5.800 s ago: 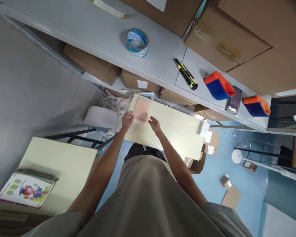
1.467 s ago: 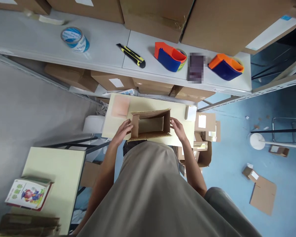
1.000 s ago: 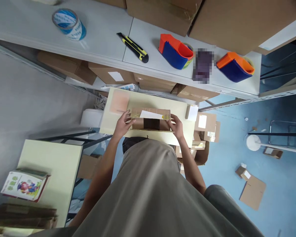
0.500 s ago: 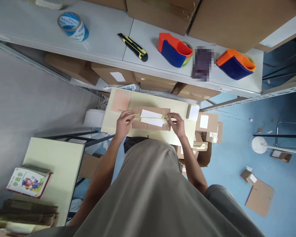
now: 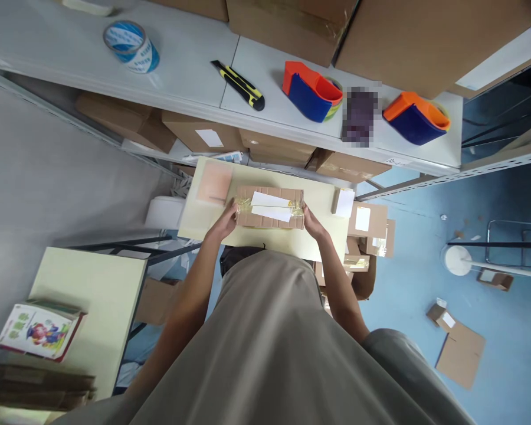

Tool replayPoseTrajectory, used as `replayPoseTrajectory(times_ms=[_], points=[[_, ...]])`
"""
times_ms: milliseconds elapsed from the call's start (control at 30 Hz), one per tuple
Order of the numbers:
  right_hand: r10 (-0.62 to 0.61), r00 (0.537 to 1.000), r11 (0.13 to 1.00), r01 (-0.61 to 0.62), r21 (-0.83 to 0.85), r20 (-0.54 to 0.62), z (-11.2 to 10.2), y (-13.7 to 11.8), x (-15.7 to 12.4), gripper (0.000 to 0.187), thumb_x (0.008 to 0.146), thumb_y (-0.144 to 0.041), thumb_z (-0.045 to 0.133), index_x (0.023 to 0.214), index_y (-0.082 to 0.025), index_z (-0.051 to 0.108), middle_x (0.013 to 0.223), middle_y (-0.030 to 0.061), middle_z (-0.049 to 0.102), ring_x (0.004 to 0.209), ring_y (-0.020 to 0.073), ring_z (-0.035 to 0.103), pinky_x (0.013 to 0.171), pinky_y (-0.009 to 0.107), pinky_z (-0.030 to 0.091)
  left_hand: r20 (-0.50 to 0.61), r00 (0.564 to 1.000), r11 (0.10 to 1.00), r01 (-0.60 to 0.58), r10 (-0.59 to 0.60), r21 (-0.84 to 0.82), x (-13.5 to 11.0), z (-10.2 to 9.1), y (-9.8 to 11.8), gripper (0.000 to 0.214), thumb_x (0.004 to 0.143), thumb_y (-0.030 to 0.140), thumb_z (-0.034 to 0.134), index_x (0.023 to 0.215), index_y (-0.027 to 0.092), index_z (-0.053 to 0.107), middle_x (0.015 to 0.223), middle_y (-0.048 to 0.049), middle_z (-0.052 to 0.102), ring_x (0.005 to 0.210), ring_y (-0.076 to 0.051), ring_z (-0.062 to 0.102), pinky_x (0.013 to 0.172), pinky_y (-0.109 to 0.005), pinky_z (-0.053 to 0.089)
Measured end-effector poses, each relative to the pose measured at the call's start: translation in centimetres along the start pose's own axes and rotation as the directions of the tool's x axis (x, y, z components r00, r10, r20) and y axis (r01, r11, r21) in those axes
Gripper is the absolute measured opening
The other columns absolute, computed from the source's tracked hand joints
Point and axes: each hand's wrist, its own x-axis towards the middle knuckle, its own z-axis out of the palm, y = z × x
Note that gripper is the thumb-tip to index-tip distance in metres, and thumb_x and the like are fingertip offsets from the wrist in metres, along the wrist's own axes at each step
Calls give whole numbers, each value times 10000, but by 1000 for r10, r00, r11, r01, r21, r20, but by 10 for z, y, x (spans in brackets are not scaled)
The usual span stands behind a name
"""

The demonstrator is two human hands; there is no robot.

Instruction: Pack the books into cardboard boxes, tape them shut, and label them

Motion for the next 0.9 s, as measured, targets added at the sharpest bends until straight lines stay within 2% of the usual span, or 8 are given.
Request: replayPoseTrajectory(times_ms=[67, 133, 267, 367, 500, 667, 800, 900], points=[[-21, 990, 999, 15, 47, 137, 2, 5, 3, 1111, 881, -1020, 323, 1691, -263, 398, 1664, 134, 541, 1602, 322, 434, 1333, 577, 344, 35, 991, 986, 134, -131, -97, 6, 0, -6, 656, 975, 597, 691, 1463, 161, 636, 1303, -156, 781, 1299, -300, 704, 1083, -377, 573], [-28, 971, 994, 1, 110, 237, 3, 8, 7, 1112, 878, -1028, 285, 1673, -263, 419, 1601, 127, 610, 1563, 302, 497, 1326, 569, 366, 40, 977, 965, 211, -207, -159, 9, 1, -6, 643, 1002, 600, 659, 1442, 131, 653, 1212, -154, 812, 1254, -303, 733, 1093, -381, 573], [0, 948, 984, -56, 168, 318, 6, 6, 10, 1077, 868, -1030, 331, 1571, -241, 544, 1515, 147, 681, 1515, 331, 555, 1303, 577, 407, 88, 968, 947, 249, -235, -205, 11, -3, 0, 651, 993, 600, 687, 1456, 145, 645, 1161, -127, 828, 1210, -289, 760, 1104, -370, 569], [-4, 962, 987, -40, 155, 274, 8, 3, 3, 1064, 849, -1045, 334, 1480, -238, 622, 1438, 156, 731, 1487, 343, 582, 1268, 578, 456, 149, 970, 967, 211, -189, -145, 6, -12, -2, 652, 956, 614, 731, 1414, 154, 674, 1148, -125, 830, 1206, -294, 760, 1104, -383, 574], [2, 987, 998, -11, 59, 160, 13, 3, -10, 1136, 803, -1090, 245, 1382, -224, 697, 1303, 176, 789, 1390, 345, 664, 1166, 562, 553, 182, 976, 992, 123, -122, 7, -5, -20, -18, 686, 879, 712, 763, 1336, 202, 724, 1162, -130, 826, 1223, -316, 748, 1099, -432, 582], [35, 976, 997, -50, 64, 213, 16, 6, -6, 1263, 771, -1105, 114, 1462, -194, 651, 1324, 194, 777, 1352, 333, 693, 1105, 542, 593, 124, 986, 994, 110, -112, 21, -4, -14, -34, 817, 803, 878, 698, 1234, 185, 750, 1132, -158, 821, 1277, -351, 714, 1098, -474, 579], [-36, 963, 992, 2, 125, 266, 14, 4, 3, 1231, 774, -1107, 187, 1435, -191, 677, 1313, 192, 784, 1341, 325, 697, 1107, 514, 592, 135, 987, 996, 89, -91, 25, 2, -11, -31, 845, 769, 906, 701, 1204, 184, 746, 1142, -169, 815, 1302, -365, 694, 1093, -493, 576], [-58, 983, 998, 56, 13, 176, 8, 0, 0, 1145, 837, -1067, 234, 1415, -189, 690, 1313, 182, 787, 1317, 325, 706, 1079, 518, 604, 119, 992, 998, 29, -36, 64, -1, -12, -21, 868, 748, 866, 759, 1290, 190, 715, 1251, -183, 788, 1312, -360, 690, 1089, -484, 574]])
